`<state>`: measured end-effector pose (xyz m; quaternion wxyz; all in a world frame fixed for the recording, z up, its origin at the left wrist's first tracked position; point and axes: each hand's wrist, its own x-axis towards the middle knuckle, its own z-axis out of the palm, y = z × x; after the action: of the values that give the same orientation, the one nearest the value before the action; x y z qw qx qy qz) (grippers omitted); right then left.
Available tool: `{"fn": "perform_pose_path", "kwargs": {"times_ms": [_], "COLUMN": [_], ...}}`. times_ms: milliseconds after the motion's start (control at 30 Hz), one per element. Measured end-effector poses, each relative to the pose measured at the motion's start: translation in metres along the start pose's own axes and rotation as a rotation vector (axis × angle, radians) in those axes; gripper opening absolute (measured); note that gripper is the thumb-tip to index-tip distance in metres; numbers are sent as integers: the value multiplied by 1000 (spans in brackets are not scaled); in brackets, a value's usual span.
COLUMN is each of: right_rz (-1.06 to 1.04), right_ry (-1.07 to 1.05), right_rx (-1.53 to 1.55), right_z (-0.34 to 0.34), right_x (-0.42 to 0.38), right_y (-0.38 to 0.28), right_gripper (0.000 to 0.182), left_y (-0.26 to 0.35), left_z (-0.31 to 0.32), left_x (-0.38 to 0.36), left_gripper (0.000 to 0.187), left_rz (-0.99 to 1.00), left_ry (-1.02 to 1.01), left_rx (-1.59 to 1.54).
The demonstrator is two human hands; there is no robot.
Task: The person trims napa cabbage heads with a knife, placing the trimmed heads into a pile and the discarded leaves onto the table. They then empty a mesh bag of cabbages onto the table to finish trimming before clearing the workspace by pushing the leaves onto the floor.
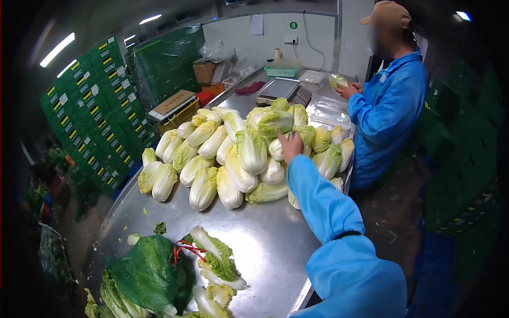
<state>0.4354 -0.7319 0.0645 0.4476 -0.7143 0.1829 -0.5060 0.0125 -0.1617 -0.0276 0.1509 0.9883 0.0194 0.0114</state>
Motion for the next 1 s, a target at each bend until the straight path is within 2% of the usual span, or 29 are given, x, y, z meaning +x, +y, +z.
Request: {"fn": "perform_pose_path", "kwargs": {"times_ms": [67, 133, 167, 200, 267, 300, 333, 367, 400, 467, 533, 633, 700, 733, 833, 867, 900, 967, 1000], "right_rz": [341, 536, 548, 559, 626, 664, 702, 700, 709, 727, 857, 950, 956, 934, 912, 920, 919, 929, 931], "right_ry": [-351, -526, -632, -729, -905, -952, -1000, -995, -1002, -1018, -1048, -936, -900, -925, -965, -1013, -1017, -1027, -1037], "right_rx": [48, 219, 162, 104, 91, 99, 108, 104, 137, 170, -90, 18, 81, 56, 145, 152, 163, 165, 166], "right_z": [-20, -51, -64, -76, -96, -102, -107, -113, -118, -126, -133, -143, -146, -147, -149, -147, -146, -146, -148], "right_x": [-39, -95, -121, -142, -180, -196, -209, -219, -229, -236, -234, -249, -261, -267, -294, -306, -315, -333, -341], "right_y": [-13, -60, -75, -86, -107, -110, -112, -111, -110, -115, -123, -111, -115, -120, -113, -115, -117, -124, -127], "right_gripper": [37, 33, 31, 29, 30, 30, 30, 30, 32, 35, 27, 27, 26, 26, 23, 23, 22, 19, 19], "left_y": [-6, 8, 5, 6, 23, 24, 20, 14, 5, -16, -29, -60, -108, -140, -156, -148, -156, -134, -128], "left_z": [2, -16, -14, -16, -20, -10, 5, 15, 22, 29, 19, -12, -19, -11, -46, -64, -66, -88, -94], "left_x": [2, 15, 21, 27, 35, 31, 25, 16, 5, -20, -50, -85, -108, -120, -107, -90, -74, -27, 0], "left_gripper": [74, 75, 76, 77, 79, 79, 80, 81, 81, 83, 82, 70, 75, 85, 75, 71, 64, 58, 55], "left_rz": [-103, -82, -106, 43, -6, 0, 7, 13, 18, 30, -28, -10, 40, -7, -104, -144, -29, -136, -188], "left_ry": [16, 84, 59, 98, -90, -92, -226, -359, -360, -281, -267, -159, -284, -297, -500, -509, -307, -38, 11], "left_rx": [94, 7, 37, 32, 8, 3, 123, 245, 243, 141, 158, 125, 205, 73, -52, -62, -267, -387, -456]}}
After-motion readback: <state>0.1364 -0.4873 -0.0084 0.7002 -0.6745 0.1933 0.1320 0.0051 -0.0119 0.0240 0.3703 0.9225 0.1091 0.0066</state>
